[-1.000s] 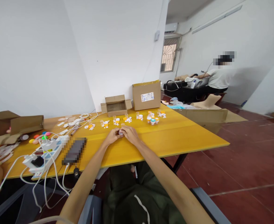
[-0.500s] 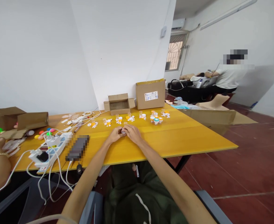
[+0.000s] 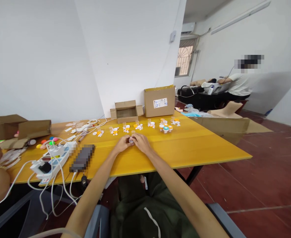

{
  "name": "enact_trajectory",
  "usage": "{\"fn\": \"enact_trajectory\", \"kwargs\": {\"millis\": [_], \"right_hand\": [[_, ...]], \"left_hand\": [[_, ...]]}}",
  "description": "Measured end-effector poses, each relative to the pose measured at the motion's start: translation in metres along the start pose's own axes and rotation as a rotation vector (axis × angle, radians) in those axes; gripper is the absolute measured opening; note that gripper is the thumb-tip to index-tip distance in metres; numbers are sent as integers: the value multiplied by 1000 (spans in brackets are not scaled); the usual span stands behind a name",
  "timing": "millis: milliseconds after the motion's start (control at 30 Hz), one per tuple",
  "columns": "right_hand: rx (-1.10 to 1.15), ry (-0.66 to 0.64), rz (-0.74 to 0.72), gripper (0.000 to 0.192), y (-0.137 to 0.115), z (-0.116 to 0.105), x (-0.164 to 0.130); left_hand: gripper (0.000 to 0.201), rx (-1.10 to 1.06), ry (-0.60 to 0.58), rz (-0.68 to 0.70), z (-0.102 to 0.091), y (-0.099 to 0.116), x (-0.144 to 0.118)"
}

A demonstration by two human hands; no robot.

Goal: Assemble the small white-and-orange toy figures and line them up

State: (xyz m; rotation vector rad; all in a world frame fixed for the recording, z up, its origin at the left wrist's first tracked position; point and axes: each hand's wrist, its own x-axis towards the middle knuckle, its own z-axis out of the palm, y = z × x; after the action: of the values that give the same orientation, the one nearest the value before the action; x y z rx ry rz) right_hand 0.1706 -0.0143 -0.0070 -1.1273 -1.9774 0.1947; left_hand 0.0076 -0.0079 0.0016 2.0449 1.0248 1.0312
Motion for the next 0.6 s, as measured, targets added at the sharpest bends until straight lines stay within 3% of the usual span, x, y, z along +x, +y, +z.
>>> {"fn": "enact_trajectory", "kwargs": {"millis": [200,400,600], "right_hand": [[106,41,32,12,-2,0,1],[401,124,110,16,3,1,6],[874,-62,311,22,12,8,10]], "left_hand": [[26,-64,1,-36,0,-5,1],[32,-132,84,-61,-5,-6,4],[40,-251,151,-55,-8,-4,2]]}}
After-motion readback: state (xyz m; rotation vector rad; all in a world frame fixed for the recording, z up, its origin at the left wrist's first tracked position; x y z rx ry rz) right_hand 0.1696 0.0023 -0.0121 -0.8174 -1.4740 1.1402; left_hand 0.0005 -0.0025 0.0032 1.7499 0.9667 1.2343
